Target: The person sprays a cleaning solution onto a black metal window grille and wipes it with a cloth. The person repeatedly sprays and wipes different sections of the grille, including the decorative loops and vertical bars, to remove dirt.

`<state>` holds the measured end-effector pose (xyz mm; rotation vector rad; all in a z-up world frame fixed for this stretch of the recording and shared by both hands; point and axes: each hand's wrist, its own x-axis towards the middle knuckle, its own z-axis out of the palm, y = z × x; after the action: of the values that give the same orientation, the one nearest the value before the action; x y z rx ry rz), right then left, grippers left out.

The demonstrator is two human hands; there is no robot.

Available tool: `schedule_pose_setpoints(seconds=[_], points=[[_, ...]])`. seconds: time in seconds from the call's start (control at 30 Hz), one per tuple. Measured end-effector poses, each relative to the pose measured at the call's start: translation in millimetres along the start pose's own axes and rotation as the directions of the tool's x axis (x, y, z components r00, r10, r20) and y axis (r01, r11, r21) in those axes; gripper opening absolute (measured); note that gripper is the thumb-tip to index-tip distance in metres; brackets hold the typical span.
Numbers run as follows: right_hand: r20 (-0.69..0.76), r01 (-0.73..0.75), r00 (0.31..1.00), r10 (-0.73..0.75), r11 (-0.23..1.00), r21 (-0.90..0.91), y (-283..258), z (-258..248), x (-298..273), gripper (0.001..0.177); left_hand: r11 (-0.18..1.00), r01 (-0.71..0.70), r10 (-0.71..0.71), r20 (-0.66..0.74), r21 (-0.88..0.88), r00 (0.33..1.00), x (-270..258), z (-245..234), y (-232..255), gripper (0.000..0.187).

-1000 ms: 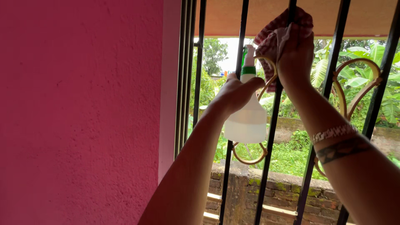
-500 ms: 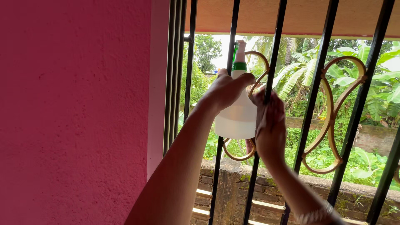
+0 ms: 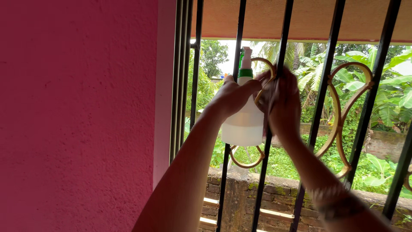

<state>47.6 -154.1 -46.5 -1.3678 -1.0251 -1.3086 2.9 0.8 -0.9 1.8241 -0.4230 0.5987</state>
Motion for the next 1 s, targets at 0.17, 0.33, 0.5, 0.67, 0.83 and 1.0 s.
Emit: schedule_pose_setpoints(seconds=[0.17,0.33,0.5,0.67,0.83,1.0], points=[[-0.083,-0.095,0.992,0.096,0.995,0.013,14.5,9.2,61.3,0.032,1.000,0.024,-0.024,0.021,0.004,0.999,-2.7,-0.8,2.5,0.089],[-0.101,0.052,0.994,-0.036,0.985,0.167,16.6,15.2,40.0,0.032,1.000,0.026,-0.026,0.023,-0.001,0.999,-4.6,-1.8,5.9,0.091],[-0.166,0.033,0.986,-0.027,0.999,0.030,6.0,13.9,5.4,0.037,0.998,0.059,-0.059,0.033,-0.001,0.998,-4.9,1.7,4.1,0.093],[-0.150,-0.068,0.987,0.059,0.996,-0.052,1.3,9.8,-26.5,0.040,1.000,-0.018,0.018,-0.022,-0.013,1.000,-0.4,3.3,-1.0,0.080],[-0.092,-0.242,0.970,0.226,0.939,-0.246,-3.5,1.5,-64.2,0.038,0.999,0.035,-0.035,-0.009,0.018,0.999,-8.1,3.3,4.8,0.068],[0.000,-0.481,0.865,0.501,0.830,-0.283,-4.3,-9.9,-108.7,0.040,1.000,0.006,-0.006,0.000,0.003,1.000,-13.5,5.3,8.4,0.063]])
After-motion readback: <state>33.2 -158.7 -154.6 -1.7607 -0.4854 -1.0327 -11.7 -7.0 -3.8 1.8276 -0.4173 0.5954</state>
